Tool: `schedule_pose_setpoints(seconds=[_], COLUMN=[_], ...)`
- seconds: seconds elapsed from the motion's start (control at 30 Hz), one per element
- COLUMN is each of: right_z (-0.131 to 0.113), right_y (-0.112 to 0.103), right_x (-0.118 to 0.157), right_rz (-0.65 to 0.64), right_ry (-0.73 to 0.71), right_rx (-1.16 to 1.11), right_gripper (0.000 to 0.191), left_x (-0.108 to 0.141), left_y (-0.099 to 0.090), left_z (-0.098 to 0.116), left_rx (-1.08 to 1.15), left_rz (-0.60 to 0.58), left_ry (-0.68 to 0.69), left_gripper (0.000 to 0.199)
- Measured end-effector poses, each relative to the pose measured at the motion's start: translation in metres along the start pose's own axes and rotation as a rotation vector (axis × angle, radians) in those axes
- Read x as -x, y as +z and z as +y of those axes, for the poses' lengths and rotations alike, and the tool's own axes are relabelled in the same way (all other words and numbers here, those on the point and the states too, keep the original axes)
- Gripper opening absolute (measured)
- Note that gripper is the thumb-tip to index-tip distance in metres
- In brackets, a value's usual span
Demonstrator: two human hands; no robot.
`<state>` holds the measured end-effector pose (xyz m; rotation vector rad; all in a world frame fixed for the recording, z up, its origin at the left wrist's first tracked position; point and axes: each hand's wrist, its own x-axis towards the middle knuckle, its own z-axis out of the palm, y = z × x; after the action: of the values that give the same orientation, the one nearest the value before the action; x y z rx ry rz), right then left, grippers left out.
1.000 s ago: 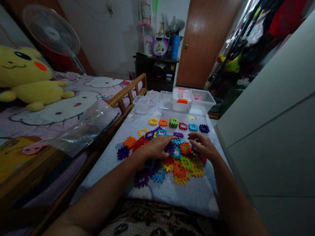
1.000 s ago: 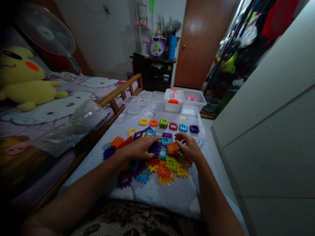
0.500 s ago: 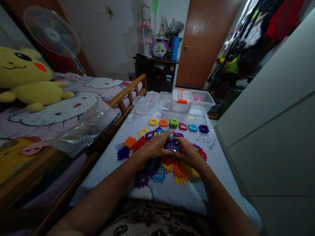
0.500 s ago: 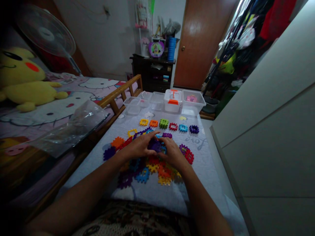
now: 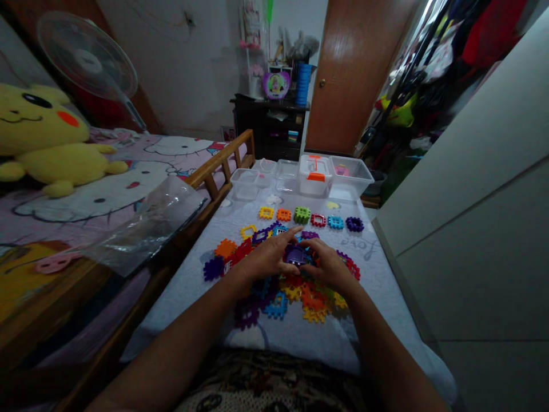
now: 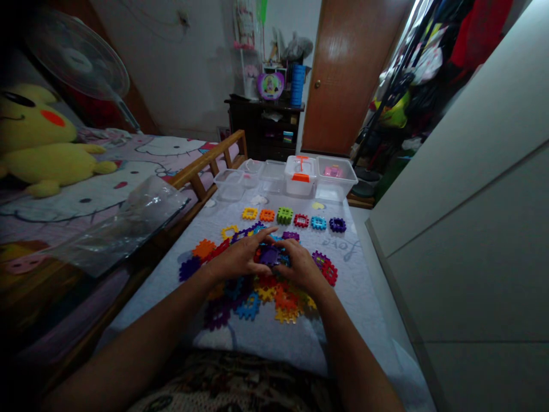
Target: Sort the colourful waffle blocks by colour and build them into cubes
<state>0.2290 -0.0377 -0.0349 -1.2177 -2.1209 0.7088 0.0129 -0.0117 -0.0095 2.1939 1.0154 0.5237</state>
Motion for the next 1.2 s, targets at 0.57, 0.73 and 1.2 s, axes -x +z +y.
schedule_pose_setpoints(seconds=[0.57, 0.73, 1.2], right_z=[-0.004, -0.010, 0.006], right_y=[0.003, 0.006, -0.030], right_x=[0.003, -0.003, -0.016], right_rz=[0.016, 0.045, 0.107], right_ry=[-0.019, -0.060, -0.043], right_rx=[0.083, 0.206, 0.324], right_gripper=[0.066, 0.052, 0.053], left_x=[0.010, 0.011, 0.016], left_y=[-0.006, -0.004, -0.008], left_z=[-0.007, -0.005, -0.012], left_rx=[-0.135, -0.194, -0.258], left_rz=[0.098, 0.112, 0.247], left_ry=[0.028, 0.055, 0.082], left_gripper=[0.073, 0.075, 0.064])
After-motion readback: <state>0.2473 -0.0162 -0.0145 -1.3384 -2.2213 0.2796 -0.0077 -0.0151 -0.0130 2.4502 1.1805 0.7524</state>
